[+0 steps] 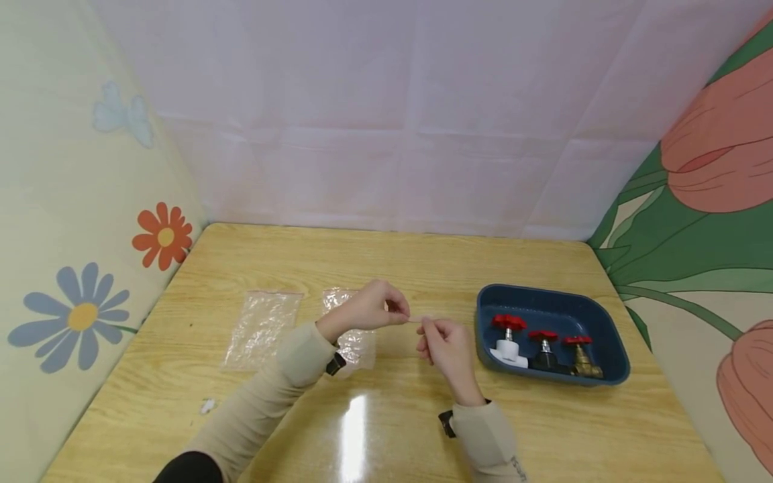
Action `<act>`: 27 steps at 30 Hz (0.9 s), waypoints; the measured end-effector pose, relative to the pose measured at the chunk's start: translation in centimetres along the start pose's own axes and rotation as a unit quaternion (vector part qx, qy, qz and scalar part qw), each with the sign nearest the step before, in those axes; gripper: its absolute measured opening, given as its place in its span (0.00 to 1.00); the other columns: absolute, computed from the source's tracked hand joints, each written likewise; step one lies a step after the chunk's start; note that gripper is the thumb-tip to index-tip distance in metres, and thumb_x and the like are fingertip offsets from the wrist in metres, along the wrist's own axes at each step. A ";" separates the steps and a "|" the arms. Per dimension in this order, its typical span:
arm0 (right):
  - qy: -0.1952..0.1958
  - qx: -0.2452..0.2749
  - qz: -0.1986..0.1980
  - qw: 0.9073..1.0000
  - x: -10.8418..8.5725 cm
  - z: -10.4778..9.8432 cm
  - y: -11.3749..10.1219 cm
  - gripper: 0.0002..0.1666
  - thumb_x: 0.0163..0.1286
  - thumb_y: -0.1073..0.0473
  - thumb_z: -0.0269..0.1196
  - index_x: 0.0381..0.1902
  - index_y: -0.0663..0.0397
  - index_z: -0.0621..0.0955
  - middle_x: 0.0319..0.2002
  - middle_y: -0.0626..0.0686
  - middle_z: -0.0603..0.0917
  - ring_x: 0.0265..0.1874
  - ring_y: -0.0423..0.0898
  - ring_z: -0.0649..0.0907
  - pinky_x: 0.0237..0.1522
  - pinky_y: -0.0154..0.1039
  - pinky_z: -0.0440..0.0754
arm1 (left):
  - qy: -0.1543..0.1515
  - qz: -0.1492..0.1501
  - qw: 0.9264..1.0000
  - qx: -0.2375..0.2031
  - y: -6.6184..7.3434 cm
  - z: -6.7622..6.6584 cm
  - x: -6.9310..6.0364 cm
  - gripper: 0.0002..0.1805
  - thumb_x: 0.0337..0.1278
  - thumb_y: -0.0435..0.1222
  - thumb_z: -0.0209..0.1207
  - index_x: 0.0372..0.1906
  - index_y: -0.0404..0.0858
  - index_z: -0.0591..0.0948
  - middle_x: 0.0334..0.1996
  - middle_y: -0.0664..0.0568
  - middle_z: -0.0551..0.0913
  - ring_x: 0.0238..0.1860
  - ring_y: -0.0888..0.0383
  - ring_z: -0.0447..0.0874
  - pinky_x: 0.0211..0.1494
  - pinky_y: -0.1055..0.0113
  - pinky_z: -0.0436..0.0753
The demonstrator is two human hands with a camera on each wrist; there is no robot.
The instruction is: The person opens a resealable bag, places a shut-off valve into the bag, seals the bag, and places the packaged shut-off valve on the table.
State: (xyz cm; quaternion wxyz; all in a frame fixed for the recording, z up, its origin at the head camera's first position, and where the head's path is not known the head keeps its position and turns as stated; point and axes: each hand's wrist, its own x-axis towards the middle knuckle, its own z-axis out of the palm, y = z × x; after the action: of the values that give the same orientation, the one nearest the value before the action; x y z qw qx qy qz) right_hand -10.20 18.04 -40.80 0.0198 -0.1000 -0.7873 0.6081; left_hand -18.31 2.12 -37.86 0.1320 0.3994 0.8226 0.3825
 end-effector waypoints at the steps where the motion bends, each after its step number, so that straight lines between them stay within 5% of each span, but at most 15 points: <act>1: 0.002 0.000 0.002 1.000 0.0 0.0 0.0 0.18 0.68 0.61 0.52 0.25 0.71 0.78 0.13 0.53 0.77 0.11 0.42 0.75 0.13 0.32 0.72 | 0.000 0.000 1.000 0.000 0.0 0.0 0.0 0.02 0.50 0.28 0.61 0.26 0.35 0.82 0.23 0.53 0.81 0.24 0.66 0.75 0.31 0.78 0.76; 16: 0.014 0.010 0.011 1.000 0.0 0.5 -0.1 0.13 0.63 0.68 0.49 0.24 0.70 0.78 0.14 0.53 0.77 0.12 0.43 0.75 0.13 0.33 0.73 | 0.012 -0.005 1.000 -0.015 -0.4 0.2 0.0 0.04 0.51 0.28 0.58 0.27 0.34 0.83 0.22 0.53 0.81 0.23 0.66 0.75 0.30 0.77 0.76; 27: 0.016 0.025 -0.003 1.000 -0.3 0.7 -0.1 0.13 0.60 0.71 0.49 0.21 0.72 0.77 0.12 0.53 0.76 0.11 0.42 0.75 0.12 0.31 0.72 | 0.044 -0.008 0.999 0.018 -0.1 0.3 0.0 0.05 0.47 0.27 0.57 0.24 0.35 0.82 0.18 0.54 0.79 0.20 0.66 0.71 0.26 0.77 0.73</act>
State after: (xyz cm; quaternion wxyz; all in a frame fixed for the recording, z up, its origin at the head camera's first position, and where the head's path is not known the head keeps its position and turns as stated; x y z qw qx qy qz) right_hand -10.04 17.32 -40.89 0.0366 -0.1072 -0.7714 0.6262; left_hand -18.24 2.29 -38.17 0.0916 0.3778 0.8377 0.3835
